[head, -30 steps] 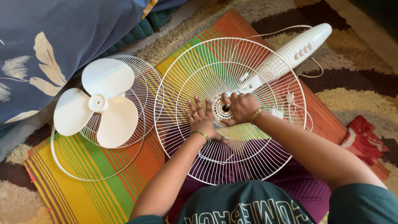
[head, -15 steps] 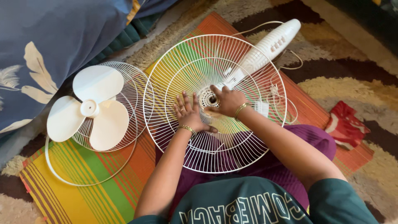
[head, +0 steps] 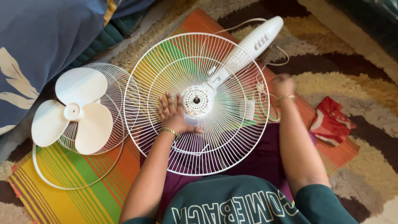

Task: The person assembles a white pedestal fan on a mat. They attach the front wire cage to the motor housing, secure it with a central nut, and then mount the fan blade onto the motor shaft.

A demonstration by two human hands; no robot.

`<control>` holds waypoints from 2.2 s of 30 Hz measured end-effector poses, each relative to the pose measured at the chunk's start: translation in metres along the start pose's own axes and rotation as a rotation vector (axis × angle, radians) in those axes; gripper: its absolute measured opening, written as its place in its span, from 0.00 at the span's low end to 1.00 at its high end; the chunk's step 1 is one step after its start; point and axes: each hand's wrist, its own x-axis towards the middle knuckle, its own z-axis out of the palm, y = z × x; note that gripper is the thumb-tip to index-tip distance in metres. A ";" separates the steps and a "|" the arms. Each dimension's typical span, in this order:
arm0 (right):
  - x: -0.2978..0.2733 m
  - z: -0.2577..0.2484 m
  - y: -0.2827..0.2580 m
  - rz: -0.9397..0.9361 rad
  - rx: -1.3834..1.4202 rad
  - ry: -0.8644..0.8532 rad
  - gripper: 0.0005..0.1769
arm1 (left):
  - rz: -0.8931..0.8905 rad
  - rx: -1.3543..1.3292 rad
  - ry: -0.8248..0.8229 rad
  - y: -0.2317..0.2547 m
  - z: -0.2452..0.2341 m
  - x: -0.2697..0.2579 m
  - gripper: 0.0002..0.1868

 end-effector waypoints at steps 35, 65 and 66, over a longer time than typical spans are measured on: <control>-0.063 -0.025 -0.249 -0.987 0.087 0.249 0.11 | 0.085 -0.076 0.334 0.013 0.027 0.008 0.79; -0.113 0.079 -0.297 -0.694 -0.861 -0.405 0.45 | 0.177 0.002 0.359 0.020 0.020 -0.002 0.62; -0.113 0.082 -0.291 -0.702 -0.790 -0.311 0.46 | 0.181 0.004 0.360 0.021 0.019 -0.004 0.62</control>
